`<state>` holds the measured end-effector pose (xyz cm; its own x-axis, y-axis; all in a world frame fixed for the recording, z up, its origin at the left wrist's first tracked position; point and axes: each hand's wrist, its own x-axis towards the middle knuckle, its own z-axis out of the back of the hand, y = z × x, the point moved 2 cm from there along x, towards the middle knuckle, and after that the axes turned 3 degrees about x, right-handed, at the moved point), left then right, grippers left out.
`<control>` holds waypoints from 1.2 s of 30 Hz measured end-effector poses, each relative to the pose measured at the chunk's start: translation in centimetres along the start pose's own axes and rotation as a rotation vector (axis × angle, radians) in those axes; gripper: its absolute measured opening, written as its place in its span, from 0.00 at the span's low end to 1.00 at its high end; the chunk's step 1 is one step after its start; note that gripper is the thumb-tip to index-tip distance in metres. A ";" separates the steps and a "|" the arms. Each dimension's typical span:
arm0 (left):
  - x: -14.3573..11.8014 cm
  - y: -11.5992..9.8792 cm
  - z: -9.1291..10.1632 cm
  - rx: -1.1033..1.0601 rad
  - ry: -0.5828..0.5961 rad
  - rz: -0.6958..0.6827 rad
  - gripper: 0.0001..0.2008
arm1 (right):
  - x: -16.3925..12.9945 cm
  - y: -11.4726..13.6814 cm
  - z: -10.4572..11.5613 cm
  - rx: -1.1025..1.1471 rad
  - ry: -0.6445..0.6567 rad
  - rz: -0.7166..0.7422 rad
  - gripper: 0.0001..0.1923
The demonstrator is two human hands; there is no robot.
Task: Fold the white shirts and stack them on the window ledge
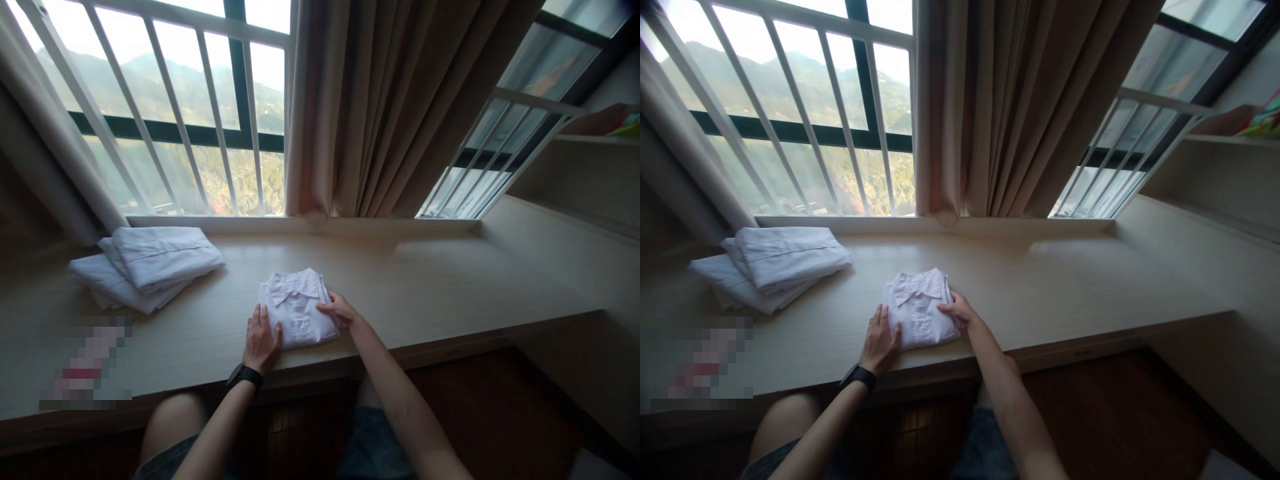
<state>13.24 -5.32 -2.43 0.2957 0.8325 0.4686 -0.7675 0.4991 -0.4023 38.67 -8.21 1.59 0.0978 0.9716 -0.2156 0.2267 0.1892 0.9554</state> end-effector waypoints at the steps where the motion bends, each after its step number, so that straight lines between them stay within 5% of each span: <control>1: 0.0 0.0 0.0 -0.004 -0.001 -0.001 0.31 | 0.1 -0.3 -0.1 0.011 -0.003 0.041 0.35; 5: 0.0 0.2 0.2 -0.004 0.004 -0.002 0.31 | 1.0 -0.7 0.9 -0.080 -0.115 0.116 0.31; 8: 0.1 0.0 0.3 0.040 0.026 -0.022 0.31 | 2.4 0.6 4.0 -0.069 -0.124 0.160 0.30; 13: 0.3 -0.6 0.4 0.129 0.089 -0.064 0.29 | 5.6 4.8 14.8 -0.050 -0.327 0.195 0.32; 17: 0.4 -0.7 0.2 0.186 0.114 -0.086 0.28 | 7.2 7.7 24.4 -0.374 -0.629 0.217 0.31; 22: 0.4 -0.3 -0.2 0.211 0.113 -0.104 0.26 | 9.5 10.1 30.7 -0.639 -0.725 0.186 0.26; 27: 0.4 0.1 -0.7 0.177 0.096 -0.103 0.26 | 11.1 11.8 33.1 -0.783 -0.715 0.136 0.27; 30: 0.4 0.2 -0.8 0.181 0.099 -0.105 0.26 | 10.3 12.0 33.1 -1.024 -0.945 0.047 0.30; 32: 0.5 0.2 -0.8 0.190 0.104 -0.111 0.26 | 9.8 11.5 31.4 -1.198 -1.035 0.067 0.32; 36: 0.5 0.1 -0.8 0.198 0.108 -0.118 0.25 | 10.7 8.3 24.8 -1.439 -0.838 0.085 0.34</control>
<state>13.75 -4.66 -2.87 0.4405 0.7973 0.4126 -0.8176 0.5461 -0.1826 65.68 0.22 2.23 0.6273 0.7353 0.2565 -0.7775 0.5727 0.2597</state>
